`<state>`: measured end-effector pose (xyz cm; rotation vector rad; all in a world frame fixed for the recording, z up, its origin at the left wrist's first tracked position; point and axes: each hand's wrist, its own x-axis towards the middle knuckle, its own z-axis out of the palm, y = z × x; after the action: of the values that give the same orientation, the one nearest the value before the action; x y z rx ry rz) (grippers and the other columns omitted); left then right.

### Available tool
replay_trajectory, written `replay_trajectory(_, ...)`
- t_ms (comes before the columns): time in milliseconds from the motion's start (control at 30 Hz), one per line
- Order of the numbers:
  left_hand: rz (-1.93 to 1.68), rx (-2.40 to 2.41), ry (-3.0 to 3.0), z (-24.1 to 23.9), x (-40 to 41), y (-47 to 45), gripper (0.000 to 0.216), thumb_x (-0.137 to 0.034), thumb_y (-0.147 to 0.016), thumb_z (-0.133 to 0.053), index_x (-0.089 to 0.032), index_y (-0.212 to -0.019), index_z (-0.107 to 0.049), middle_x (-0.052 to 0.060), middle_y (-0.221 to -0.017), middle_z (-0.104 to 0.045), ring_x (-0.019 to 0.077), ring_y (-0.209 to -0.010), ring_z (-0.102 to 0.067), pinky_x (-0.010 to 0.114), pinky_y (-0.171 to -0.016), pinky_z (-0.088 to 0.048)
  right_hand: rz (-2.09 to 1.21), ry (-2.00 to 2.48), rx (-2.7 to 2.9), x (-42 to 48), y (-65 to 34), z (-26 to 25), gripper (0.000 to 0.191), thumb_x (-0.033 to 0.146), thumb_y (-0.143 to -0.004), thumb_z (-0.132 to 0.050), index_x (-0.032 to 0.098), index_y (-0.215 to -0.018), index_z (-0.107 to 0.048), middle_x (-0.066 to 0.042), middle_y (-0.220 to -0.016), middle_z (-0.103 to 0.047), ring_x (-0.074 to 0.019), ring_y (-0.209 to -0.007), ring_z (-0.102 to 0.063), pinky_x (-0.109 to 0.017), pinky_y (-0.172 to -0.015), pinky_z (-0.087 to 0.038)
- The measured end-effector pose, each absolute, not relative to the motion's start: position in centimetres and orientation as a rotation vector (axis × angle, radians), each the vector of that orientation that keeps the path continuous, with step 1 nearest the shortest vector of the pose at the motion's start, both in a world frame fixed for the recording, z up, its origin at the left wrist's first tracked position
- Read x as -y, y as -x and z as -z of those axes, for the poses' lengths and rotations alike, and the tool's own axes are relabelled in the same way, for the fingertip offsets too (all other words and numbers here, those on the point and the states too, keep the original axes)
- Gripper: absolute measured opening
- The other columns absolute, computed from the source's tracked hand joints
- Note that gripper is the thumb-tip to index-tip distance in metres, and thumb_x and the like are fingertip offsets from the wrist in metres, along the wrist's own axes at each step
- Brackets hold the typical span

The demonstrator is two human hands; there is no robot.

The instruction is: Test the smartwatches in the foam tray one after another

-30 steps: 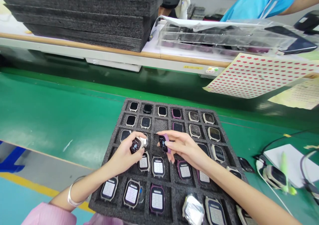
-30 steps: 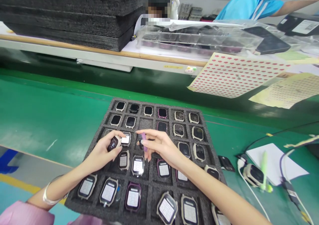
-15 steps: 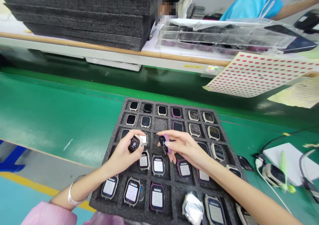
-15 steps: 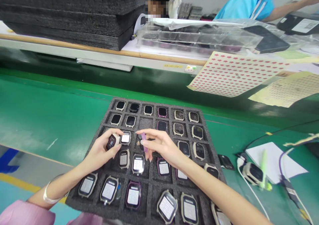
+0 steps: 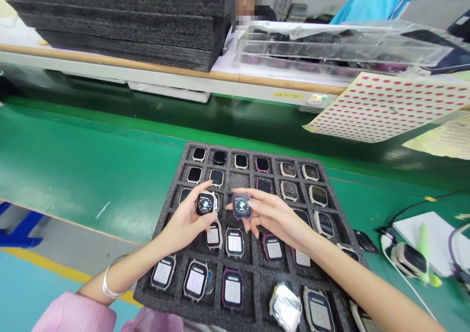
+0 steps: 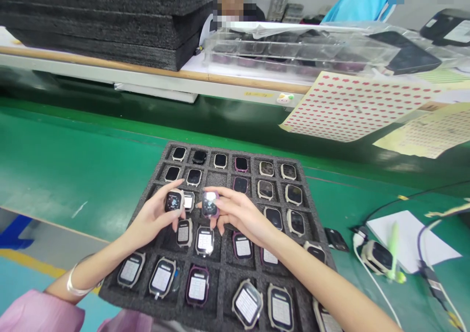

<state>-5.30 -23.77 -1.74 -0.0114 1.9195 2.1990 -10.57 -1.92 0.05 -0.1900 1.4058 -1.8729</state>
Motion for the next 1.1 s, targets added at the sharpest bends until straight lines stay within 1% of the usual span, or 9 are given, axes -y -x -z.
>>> replay_trajectory(100, -2.325, -1.679, -0.022, 2.1, 23.8, 5.5, 0.060, -0.020, -0.078, -0.058, -0.016, -0.134, -0.037, 0.006, -0.090, -0.063, 0.0154, -0.071, -0.062, 0.030, -0.067, -0.053, 1.866, 0.172, -1.422, 2.0, 10.5, 0.2, 0.037, 0.029, -0.086, -0.060, 0.016, -0.120, -0.054, -0.014, -0.105, -0.067, -0.0134, -0.062, -0.064, -0.023, -0.047, -0.050)
replay_trajectory(167, -2.379, -1.557, -0.013, 2.5, 24.0, 5.6, 0.054, -0.017, -0.079, -0.055, -0.019, -0.131, -0.042, 0.008, -0.101, -0.062, 0.0187, -0.082, -0.064, 0.032, -0.072, -0.054, 1.868, 0.165, -1.482, 2.1, 10.4, 0.3, 0.036, 0.027, -0.085, -0.060, 0.016, -0.119, -0.054, -0.014, -0.104, -0.068, -0.0132, -0.060, -0.064, -0.023, -0.045, -0.049)
replay_trajectory(233, -2.393, -1.483, -0.011, 2.9, 24.1, 5.7, 0.050, -0.015, -0.080, -0.051, -0.020, -0.129, -0.046, 0.008, -0.104, -0.061, 0.0208, -0.089, -0.064, 0.034, -0.073, -0.054, 1.864, 0.164, -1.550, 2.2, 10.3, 0.4, 0.037, 0.025, -0.084, -0.060, 0.016, -0.119, -0.055, -0.013, -0.102, -0.068, -0.0133, -0.058, -0.064, -0.023, -0.044, -0.049)
replay_trajectory(400, -2.368, -1.467, -0.045, 3.4, 24.2, 5.6, 0.048, -0.013, -0.082, -0.048, -0.022, -0.129, -0.049, 0.007, -0.102, -0.062, 0.0213, -0.087, -0.065, 0.034, -0.072, -0.054, 1.857, 0.203, -1.654, 2.1, 10.3, 0.7, 0.046, 0.025, -0.083, -0.061, 0.015, -0.127, -0.052, -0.013, -0.101, -0.070, -0.0152, -0.059, -0.066, -0.023, -0.044, -0.049)
replay_trajectory(533, -2.353, -1.503, -0.048, 3.4, 24.2, 5.6, 0.048, -0.012, -0.081, -0.048, -0.022, -0.128, -0.049, 0.007, -0.100, -0.063, 0.0209, -0.087, -0.065, 0.033, -0.071, -0.055, 1.855, 0.249, -1.710, 2.1, 10.2, 0.7, 0.048, 0.026, -0.085, -0.059, 0.016, -0.130, -0.050, -0.013, -0.102, -0.071, -0.0154, -0.059, -0.067, -0.024, -0.045, -0.049)
replay_trajectory(833, -2.297, -1.573, -0.094, 3.1, 24.0, 5.5, 0.047, -0.013, -0.082, -0.049, -0.023, -0.127, -0.048, 0.006, -0.101, -0.064, 0.0200, -0.089, -0.066, 0.031, -0.072, -0.056, 1.802, 0.264, -1.850, 2.4, 9.8, 0.3, 0.048, 0.030, -0.082, -0.063, 0.018, -0.128, -0.053, -0.011, -0.100, -0.072, -0.0129, -0.055, -0.064, -0.023, -0.044, -0.048)
replay_trajectory(933, -2.285, -1.587, -0.133, 3.3, 24.1, 5.5, 0.047, -0.013, -0.082, -0.049, -0.023, -0.128, -0.048, 0.005, -0.100, -0.064, 0.0195, -0.089, -0.066, 0.031, -0.072, -0.056, 1.750, 0.271, -1.929, 2.5, 9.7, 0.3, 0.048, 0.032, -0.082, -0.064, 0.017, -0.127, -0.053, -0.009, -0.096, -0.072, -0.0117, -0.052, -0.062, -0.022, -0.042, -0.047)
replay_trajectory(1000, -2.292, -1.591, -0.149, 3.4, 24.2, 5.5, 0.047, -0.012, -0.083, -0.050, -0.024, -0.129, -0.047, 0.005, -0.101, -0.064, 0.0192, -0.089, -0.066, 0.030, -0.072, -0.056, 1.718, 0.308, -1.942, 2.5, 9.7, 0.3, 0.052, 0.031, -0.081, -0.065, 0.017, -0.129, -0.050, -0.009, -0.097, -0.071, -0.0133, -0.059, -0.065, -0.024, -0.046, -0.050)
replay_trajectory(1100, -2.313, -1.593, -0.166, 3.4, 24.3, 5.4, 0.049, -0.012, -0.083, -0.050, -0.025, -0.130, -0.045, 0.005, -0.103, -0.064, 0.0182, -0.088, -0.066, 0.030, -0.073, -0.056, 1.682, 0.416, -1.895, 2.4, 9.6, 0.6, 0.067, 0.025, -0.076, -0.069, 0.019, -0.136, -0.041, -0.009, -0.108, -0.067, -0.0186, -0.086, -0.068, -0.031, -0.072, -0.057)
